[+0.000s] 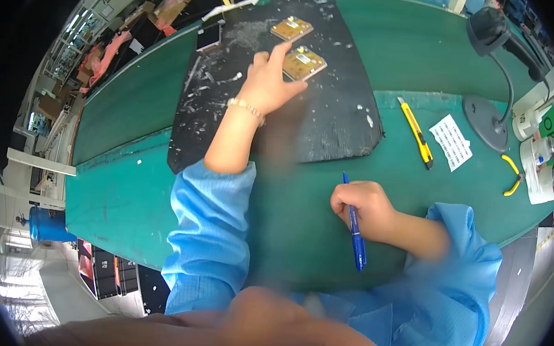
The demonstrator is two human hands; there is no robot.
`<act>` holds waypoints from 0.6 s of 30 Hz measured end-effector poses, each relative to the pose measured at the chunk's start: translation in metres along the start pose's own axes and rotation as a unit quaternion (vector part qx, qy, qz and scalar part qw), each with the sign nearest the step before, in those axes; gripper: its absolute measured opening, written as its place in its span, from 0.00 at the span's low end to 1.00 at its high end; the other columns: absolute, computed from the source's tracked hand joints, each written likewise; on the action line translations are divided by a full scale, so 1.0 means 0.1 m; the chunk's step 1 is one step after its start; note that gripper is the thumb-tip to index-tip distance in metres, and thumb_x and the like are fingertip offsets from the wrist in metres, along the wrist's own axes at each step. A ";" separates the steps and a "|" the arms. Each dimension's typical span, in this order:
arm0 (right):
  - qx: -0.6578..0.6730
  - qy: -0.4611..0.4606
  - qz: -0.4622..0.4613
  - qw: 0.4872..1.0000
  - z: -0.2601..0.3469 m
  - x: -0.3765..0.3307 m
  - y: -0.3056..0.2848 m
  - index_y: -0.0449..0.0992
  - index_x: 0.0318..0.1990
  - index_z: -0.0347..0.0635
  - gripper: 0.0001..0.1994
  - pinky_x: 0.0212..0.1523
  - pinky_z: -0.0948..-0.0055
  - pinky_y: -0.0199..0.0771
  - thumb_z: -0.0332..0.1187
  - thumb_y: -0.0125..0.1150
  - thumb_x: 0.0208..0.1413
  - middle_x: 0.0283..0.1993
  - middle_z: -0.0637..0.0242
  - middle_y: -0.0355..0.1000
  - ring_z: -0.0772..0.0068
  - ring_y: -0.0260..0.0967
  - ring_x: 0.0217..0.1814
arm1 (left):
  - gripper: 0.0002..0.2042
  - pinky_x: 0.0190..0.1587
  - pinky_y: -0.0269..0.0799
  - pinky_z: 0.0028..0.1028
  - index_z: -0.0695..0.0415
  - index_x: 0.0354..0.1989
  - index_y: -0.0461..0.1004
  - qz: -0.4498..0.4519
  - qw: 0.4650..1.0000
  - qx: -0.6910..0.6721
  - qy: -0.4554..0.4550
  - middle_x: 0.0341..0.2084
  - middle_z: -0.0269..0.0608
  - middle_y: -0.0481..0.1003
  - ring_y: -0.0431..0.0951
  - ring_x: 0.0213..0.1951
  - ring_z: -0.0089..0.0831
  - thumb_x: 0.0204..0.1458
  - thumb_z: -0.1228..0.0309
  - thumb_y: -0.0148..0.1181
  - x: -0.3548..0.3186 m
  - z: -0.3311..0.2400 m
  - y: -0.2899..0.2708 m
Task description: The person inspects, marks, and cleans small electronic components by hand at a factory quality control station. A pen and a utility knife are used to mark and clean the components.
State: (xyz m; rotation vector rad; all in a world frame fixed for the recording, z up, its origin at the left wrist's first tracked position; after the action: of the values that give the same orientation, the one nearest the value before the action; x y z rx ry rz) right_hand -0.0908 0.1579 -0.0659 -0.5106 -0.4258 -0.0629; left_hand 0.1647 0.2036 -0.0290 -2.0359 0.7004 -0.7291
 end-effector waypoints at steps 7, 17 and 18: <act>0.025 -0.022 -0.009 0.999 0.02 0.02 -0.06 0.67 0.20 0.44 0.12 0.18 0.70 0.58 0.13 0.47 0.35 0.16 0.69 0.66 0.67 0.63 0.16 | 0.35 0.51 0.67 0.45 0.50 0.55 0.67 -0.138 0.989 0.037 0.026 0.44 0.48 0.74 0.70 0.50 0.50 0.35 0.57 0.72 0.16 0.09 0.24; 0.205 0.076 -0.056 0.974 -0.17 -0.08 -0.01 0.69 0.34 0.42 0.11 0.25 0.80 0.66 0.14 0.50 0.47 0.26 0.67 0.71 0.78 0.67 0.24 | 0.36 0.55 0.62 0.39 0.61 0.54 0.66 -0.228 0.942 -0.085 0.231 0.49 0.48 0.69 0.67 0.50 0.46 0.32 0.66 0.74 -0.95 -0.57 -0.21; 0.234 0.085 -0.058 0.967 -0.20 -0.08 -0.05 0.68 0.38 0.42 0.09 0.26 0.80 0.67 0.19 0.53 0.50 0.29 0.67 0.71 0.79 0.68 0.26 | 0.36 0.54 0.62 0.40 0.60 0.53 0.66 -0.235 0.938 -0.096 0.238 0.49 0.48 0.69 0.67 0.51 0.45 0.31 0.65 0.74 -1.09 -0.62 -0.20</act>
State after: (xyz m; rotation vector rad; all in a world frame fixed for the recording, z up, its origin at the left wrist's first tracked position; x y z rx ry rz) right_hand -0.0919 0.1436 -0.0825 -0.0127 -0.2889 -0.1147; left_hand 0.0515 0.2572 -0.0080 -2.2536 0.5636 -1.5198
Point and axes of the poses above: each hand's wrist, its own x-axis towards the middle knuckle, its own y-axis out of the palm, z = x × y, the point moved 4 cm from there along x, towards the middle knuckle
